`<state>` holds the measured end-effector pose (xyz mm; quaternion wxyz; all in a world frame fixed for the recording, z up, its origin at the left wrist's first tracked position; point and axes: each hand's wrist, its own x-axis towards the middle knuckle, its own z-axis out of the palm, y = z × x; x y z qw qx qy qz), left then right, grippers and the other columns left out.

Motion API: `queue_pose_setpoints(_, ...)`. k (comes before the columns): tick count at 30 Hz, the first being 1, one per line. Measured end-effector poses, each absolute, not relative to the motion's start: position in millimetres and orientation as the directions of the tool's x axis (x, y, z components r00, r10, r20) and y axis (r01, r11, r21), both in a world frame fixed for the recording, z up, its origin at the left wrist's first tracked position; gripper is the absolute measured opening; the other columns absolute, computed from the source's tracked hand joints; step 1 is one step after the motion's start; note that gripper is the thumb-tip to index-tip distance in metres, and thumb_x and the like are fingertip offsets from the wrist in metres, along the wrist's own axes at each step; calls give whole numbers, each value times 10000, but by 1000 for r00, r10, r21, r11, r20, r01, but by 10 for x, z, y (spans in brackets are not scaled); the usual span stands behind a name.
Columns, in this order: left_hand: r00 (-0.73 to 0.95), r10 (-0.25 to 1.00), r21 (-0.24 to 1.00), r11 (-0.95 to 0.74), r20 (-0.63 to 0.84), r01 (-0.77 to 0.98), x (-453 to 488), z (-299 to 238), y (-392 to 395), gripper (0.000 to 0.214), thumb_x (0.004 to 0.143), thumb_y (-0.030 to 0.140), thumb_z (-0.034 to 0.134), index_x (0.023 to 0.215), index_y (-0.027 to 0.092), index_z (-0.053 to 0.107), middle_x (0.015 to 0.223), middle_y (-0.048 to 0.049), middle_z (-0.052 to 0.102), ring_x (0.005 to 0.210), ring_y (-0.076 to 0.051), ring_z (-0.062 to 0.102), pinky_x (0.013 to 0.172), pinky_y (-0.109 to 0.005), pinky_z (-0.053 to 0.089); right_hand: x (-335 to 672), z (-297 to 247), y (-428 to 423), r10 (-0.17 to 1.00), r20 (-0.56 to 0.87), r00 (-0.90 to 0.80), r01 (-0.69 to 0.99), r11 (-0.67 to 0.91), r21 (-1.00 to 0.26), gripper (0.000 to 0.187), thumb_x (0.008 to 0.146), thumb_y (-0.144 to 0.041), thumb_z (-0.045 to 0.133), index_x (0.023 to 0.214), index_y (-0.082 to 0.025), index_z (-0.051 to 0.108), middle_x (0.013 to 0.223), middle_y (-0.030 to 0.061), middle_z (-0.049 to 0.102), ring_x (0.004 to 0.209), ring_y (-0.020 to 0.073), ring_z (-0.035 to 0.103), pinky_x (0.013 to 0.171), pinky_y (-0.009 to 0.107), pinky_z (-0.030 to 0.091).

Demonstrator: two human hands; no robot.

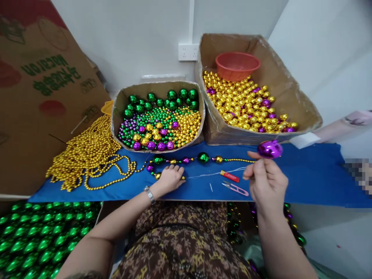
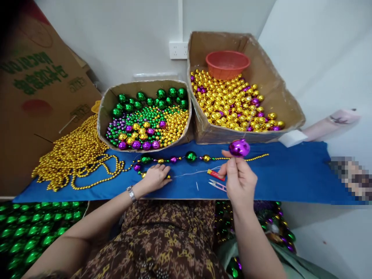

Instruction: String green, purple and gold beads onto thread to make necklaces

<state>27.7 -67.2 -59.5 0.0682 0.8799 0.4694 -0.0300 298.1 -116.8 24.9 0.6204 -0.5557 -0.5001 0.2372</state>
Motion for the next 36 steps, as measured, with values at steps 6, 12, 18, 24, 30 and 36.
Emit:
queue_pose_setpoints(6, 621, 775, 346, -617, 113, 707, 168, -234, -518, 414, 874, 489, 557, 1158, 190, 593, 1051, -109, 653, 983, -250, 609, 852, -361, 482, 2716, 116, -1187, 922, 340, 188, 392, 247, -886, 286, 955, -394, 473, 1007, -190, 667, 599, -18, 597, 522, 109, 571, 551, 232, 511)
queue_pose_setpoints(12, 439, 880, 189, -470, 184, 862, 107, 272, 285, 244, 919, 232, 443, 1018, 151, 650, 960, -128, 679, 925, -248, 623, 820, -370, 482, 2579, 54, -1141, 941, 329, 84, 419, 266, -868, 293, 951, -380, 465, 767, -199, 603, 607, -6, 624, 526, 108, 597, 535, 207, 506)
queue_pose_setpoints(18, 348, 935, 27, -347, -72, 937, 226, 253, 893, 232, 751, 51, 543, 914, 130, 689, 935, -171, 690, 944, -314, 647, 808, -408, 489, 2490, 24, -1140, 948, 316, 24, 458, 271, -847, 276, 961, -373, 442, 818, -202, 604, 613, -5, 636, 536, 120, 619, 556, 217, 514)
queue_pose_setpoints(24, 327, 945, 96, -323, -28, 941, 194, 233, 856, 230, 756, 124, 577, 946, 164, 700, 896, -118, 701, 901, -260, 644, 786, -355, 488, 2472, -43, -1152, 949, 314, -28, 479, 289, -829, 276, 971, -329, 433, 776, -204, 583, 605, -9, 645, 531, 118, 623, 569, 211, 493)
queue_pose_setpoints(30, 261, 965, 986, -64, 22, 154, 140, 309, 341, 238, 796, 316, 662, 980, 169, 702, 806, -42, 652, 654, -115, 576, 574, -225, 451, 2398, -188, -1168, 943, 291, -162, 526, 332, -783, 286, 988, -329, 403, 863, -190, 620, 599, 0, 650, 544, 129, 631, 555, 209, 461)
queue_pose_setpoints(36, 350, 928, 892, 261, -127, -368, 231, 314, -89, 256, 720, 278, 776, 926, 150, 696, 758, -20, 600, 682, -102, 585, 529, -182, 447, 2338, -224, -1185, 916, 346, -203, 598, 396, -696, 320, 1003, -326, 357, 972, -178, 639, 591, 4, 648, 531, 129, 620, 556, 212, 436)
